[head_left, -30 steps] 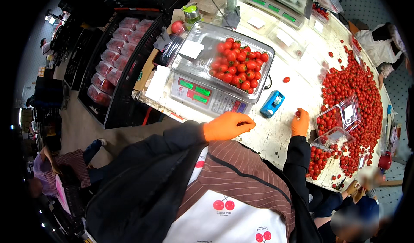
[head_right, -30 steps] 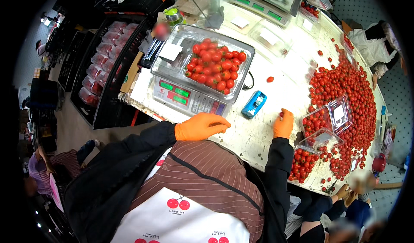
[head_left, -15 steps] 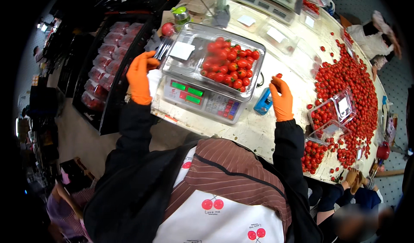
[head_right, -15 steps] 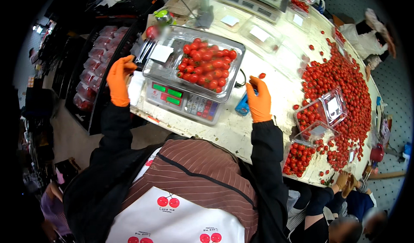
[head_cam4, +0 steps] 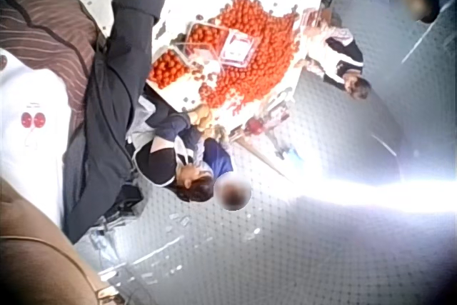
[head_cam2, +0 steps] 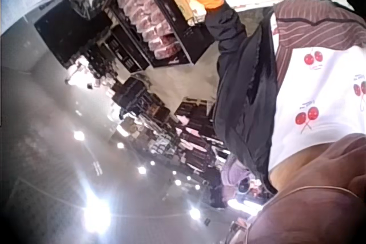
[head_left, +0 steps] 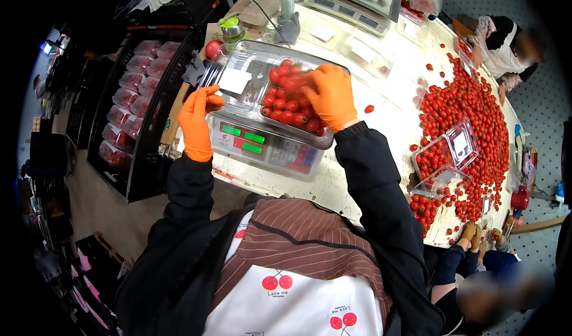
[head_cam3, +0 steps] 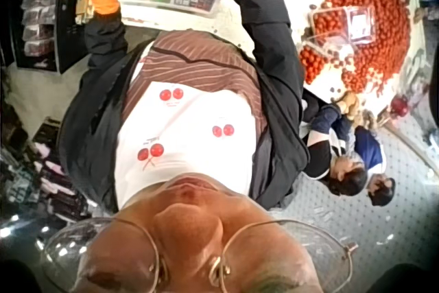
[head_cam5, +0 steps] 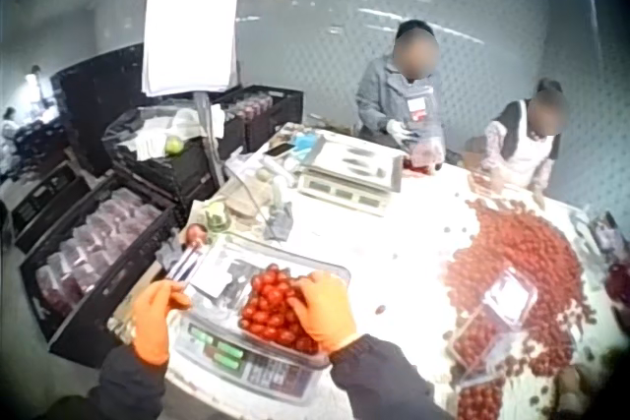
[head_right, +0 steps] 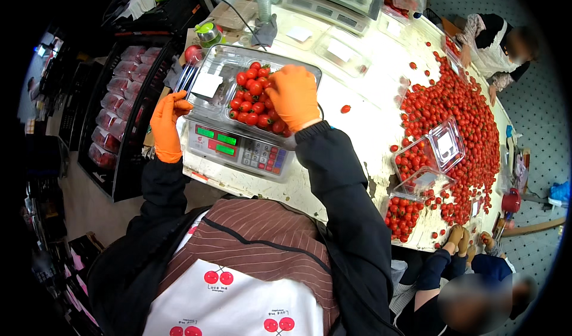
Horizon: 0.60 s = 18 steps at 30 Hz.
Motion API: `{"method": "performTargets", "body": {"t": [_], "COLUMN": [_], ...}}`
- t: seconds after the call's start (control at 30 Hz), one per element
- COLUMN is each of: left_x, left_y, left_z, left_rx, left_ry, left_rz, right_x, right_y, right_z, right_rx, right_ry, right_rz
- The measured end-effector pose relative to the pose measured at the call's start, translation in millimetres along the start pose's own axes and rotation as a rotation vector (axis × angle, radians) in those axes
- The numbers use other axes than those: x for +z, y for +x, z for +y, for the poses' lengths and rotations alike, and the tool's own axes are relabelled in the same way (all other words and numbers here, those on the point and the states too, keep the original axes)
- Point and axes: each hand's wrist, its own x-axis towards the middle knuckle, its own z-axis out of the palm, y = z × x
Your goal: The person packs cherry tomatoes into clear plastic containers on a work table, weighs each filled container on a digital scale, seals the containers with lids, and places them into a black crate. The person repeats this process multiple times while other workers sort tomatoes nearby.
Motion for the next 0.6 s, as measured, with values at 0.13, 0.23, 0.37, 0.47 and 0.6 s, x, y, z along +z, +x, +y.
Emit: {"method": "performTargets", "body": {"t": [0.13,0.23,0.37,0.47,0.6], "left_x": [-15,-35,-53,-71,-89], "left_y": [1,11,35,60,96], "left_z": [0,-2,-17,-48,-100], "left_rx": [0.035,0.044,0.035,0.206,0.043], "left_ry": [0.018,0.031,0.189,0.714,1.104], "left_rz": [0.044,0.125,0.122,0.113,0.043], "right_x": [-23,-46,-59,-65,-40], "right_y": [-26,-100,-207,-207,-159], "right_z": [29,82,142,134,108], "right_rx": [0.215,0.397,0.618,0.620,0.753], "right_ry": [0.383,0.107,-0.430,-0.322,0.501], "right_rz": [0.346,0.145,-0.230,-0.061,0.108]}}
